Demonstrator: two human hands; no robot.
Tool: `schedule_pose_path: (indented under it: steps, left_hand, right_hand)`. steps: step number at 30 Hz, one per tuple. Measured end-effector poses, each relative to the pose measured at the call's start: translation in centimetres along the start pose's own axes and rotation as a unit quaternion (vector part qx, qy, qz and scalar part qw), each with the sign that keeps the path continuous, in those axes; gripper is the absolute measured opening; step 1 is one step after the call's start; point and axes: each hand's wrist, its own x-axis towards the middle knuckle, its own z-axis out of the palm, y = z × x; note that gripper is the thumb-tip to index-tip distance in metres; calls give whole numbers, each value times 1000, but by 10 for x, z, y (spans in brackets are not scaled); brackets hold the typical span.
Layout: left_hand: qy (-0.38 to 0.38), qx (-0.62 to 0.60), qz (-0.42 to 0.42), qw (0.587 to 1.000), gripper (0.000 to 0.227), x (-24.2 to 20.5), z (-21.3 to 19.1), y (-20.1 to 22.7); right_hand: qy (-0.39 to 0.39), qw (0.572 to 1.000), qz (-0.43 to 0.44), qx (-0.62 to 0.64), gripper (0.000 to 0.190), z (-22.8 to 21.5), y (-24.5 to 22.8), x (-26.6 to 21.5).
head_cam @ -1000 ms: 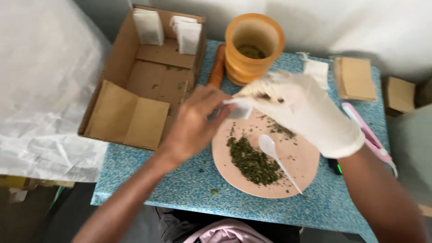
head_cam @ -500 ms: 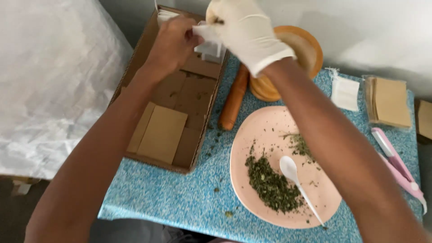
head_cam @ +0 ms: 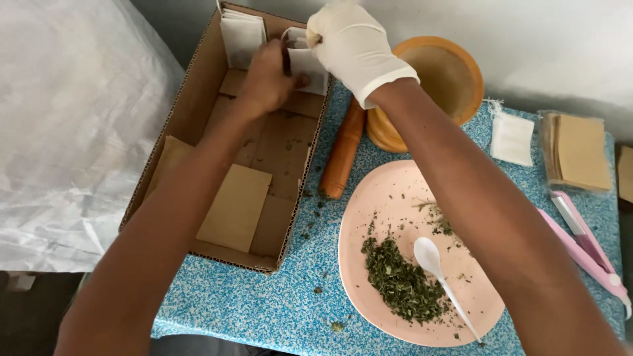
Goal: The person fills small white bags with green herbal material from a plate using a plastic spoon and then places the filled bags into a cardboard box.
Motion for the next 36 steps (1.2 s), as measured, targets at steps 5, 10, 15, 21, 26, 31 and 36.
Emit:
schedule_pose_path:
  steps: [5, 10, 15, 21, 26, 31, 36]
  left_hand:
    - [-23, -13, -58, 998, 71, -2, 12, 8]
    - [-18, -58, -57, 997, 64, -1, 19, 6]
    - [44, -17, 12, 999, 69, 6, 36, -18]
    - [29, 166, -37, 985, 59, -2, 25, -2]
    - [-16, 173, -51, 984, 77, -1, 21, 1]
    - [-27, 91, -83, 992, 66, -10, 9, 16]
    - [-33, 58, -86, 994, 44, -20, 6, 29]
  right_hand:
    - [-20, 998, 59, 32, 19, 6, 4, 9]
    - [-21, 998, -23, -53, 29, 8, 5, 19]
    - [1, 1000, 3, 9, 12, 18, 11, 36]
    - [-3, 997, -53, -56, 33, 9, 6, 15]
    - [56, 981, -131, -131, 51, 7, 15, -18]
    - [146, 966, -209, -46, 23, 20, 18, -15]
    - [60, 983, -155, -72, 36, 21, 17, -51]
